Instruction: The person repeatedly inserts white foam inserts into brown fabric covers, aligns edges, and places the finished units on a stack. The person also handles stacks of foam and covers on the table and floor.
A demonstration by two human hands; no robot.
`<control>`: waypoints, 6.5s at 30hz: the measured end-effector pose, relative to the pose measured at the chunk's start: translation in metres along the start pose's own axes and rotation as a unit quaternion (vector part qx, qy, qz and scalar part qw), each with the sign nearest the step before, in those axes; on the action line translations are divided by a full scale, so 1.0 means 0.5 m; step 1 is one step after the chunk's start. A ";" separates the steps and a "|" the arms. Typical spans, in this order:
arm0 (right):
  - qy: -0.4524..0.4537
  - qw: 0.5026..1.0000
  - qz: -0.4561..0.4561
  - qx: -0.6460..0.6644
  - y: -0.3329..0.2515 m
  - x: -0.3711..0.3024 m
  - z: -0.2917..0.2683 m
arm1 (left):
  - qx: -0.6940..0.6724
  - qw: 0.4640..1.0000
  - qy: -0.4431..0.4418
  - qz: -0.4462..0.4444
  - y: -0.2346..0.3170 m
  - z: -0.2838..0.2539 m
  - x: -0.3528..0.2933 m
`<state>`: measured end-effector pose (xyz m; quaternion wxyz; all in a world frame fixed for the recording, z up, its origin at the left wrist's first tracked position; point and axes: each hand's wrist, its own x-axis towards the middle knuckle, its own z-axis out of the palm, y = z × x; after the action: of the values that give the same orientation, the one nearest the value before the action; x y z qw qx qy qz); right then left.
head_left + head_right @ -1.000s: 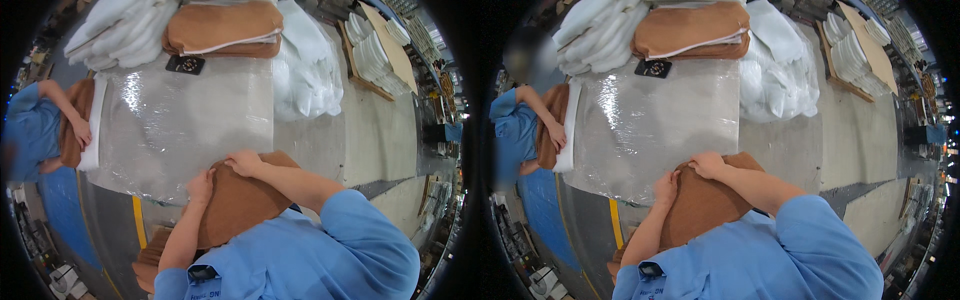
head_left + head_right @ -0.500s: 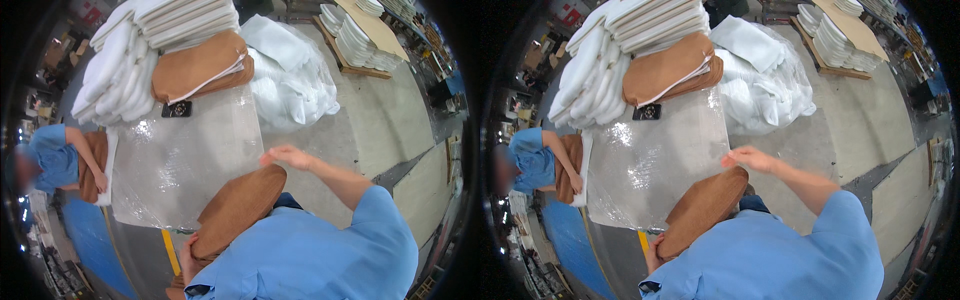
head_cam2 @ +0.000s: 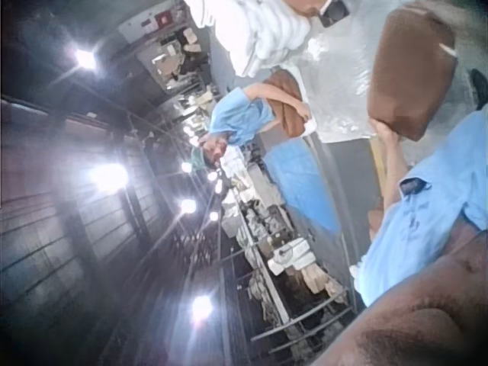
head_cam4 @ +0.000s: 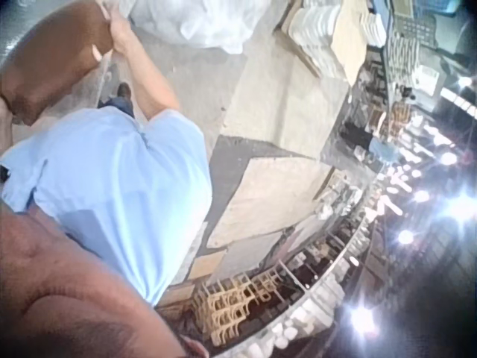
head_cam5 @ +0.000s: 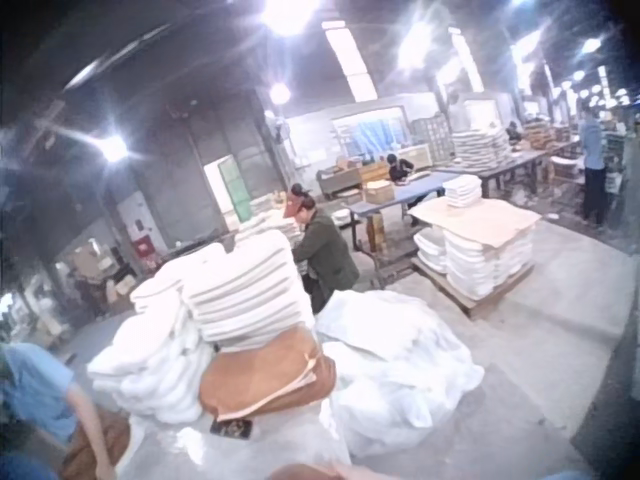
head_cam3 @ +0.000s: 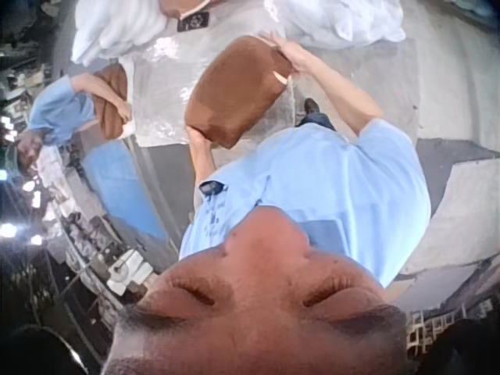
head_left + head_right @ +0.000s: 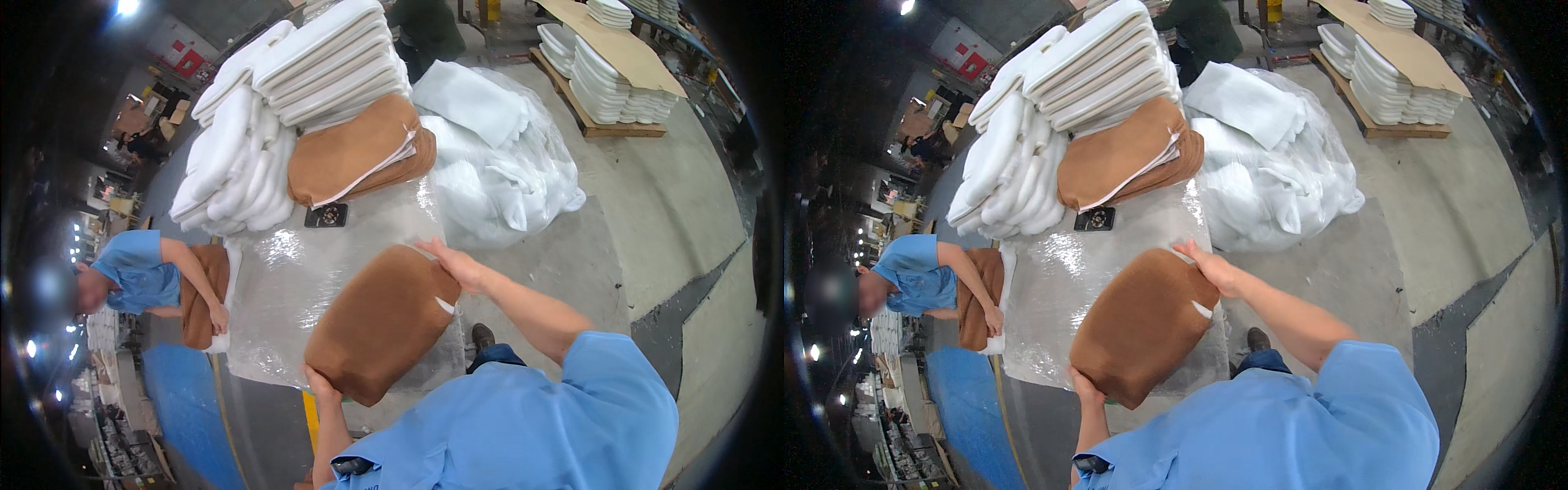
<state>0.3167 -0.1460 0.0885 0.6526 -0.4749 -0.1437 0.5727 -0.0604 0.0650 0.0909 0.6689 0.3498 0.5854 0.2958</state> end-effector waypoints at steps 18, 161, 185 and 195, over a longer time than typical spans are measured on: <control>-0.158 0.955 -0.147 -0.204 -0.303 -0.155 0.040 | 0.341 0.873 -0.329 -0.114 -0.050 0.160 -0.106; 0.099 0.952 -0.079 -0.280 -0.102 0.499 0.178 | -0.091 0.980 -0.130 0.117 -0.244 0.107 -0.348; 0.164 0.962 0.066 -0.208 0.022 0.045 -0.200 | -0.244 0.963 0.056 -0.096 -0.300 0.089 -0.239; -0.009 0.992 -0.038 -0.123 -0.119 0.073 -0.134 | -0.093 0.944 0.219 0.230 -0.160 0.050 -0.280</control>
<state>0.4130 -0.1379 0.0883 0.6095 -0.5407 -0.2368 0.5292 -0.0565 -0.0970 0.1081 0.4674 0.3376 0.5910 0.5642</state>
